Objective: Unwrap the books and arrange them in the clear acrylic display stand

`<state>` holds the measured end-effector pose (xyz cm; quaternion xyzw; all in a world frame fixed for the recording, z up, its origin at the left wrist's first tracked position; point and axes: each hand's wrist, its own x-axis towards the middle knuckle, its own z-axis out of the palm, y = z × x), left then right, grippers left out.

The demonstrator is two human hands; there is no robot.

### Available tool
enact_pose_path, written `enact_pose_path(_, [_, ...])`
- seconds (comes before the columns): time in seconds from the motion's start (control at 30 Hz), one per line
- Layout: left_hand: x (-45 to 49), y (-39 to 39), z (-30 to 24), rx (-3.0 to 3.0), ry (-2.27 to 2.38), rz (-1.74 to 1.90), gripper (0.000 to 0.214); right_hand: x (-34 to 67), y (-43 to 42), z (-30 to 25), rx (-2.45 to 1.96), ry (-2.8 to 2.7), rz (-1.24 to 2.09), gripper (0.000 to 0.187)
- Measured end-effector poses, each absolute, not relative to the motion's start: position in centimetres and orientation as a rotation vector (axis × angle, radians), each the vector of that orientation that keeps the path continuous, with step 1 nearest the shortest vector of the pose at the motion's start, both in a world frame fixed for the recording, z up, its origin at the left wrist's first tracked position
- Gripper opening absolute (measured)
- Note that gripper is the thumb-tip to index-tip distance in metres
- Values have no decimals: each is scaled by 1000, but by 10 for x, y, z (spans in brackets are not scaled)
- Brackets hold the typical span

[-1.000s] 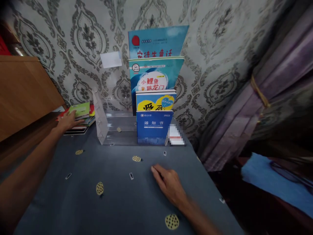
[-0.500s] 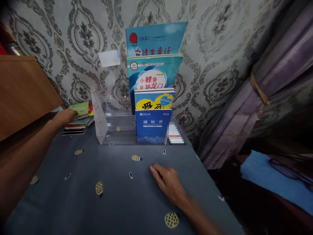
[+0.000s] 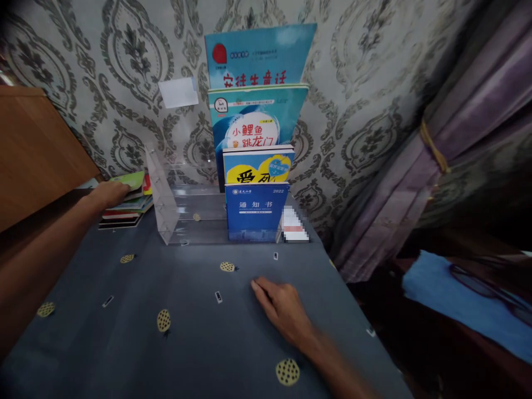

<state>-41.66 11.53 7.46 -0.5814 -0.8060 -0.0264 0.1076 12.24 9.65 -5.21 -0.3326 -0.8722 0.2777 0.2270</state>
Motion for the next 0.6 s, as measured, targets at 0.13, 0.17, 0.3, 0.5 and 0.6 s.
enact_pose_path(0.13, [-399,89,75,-1619,-2388,274,32,122,96,-52,-907,-2420,760,46])
enact_pose_path(0.17, [-394,84,73,-1610,-2381,329,39,122,96,-53,-903,-2421,758,45])
enact_pose_path(0.3, [-382,76,64,-1543,-2408,415,52,122,97,-54,-904,-2423,719,45])
enact_pose_path(0.5, [-380,73,57,-1475,-2417,406,48,123,98,-54,-886,-2454,692,43])
enact_pose_path(0.6, [-372,63,55,-1462,-2387,391,51,123,98,-54,-877,-2471,673,45])
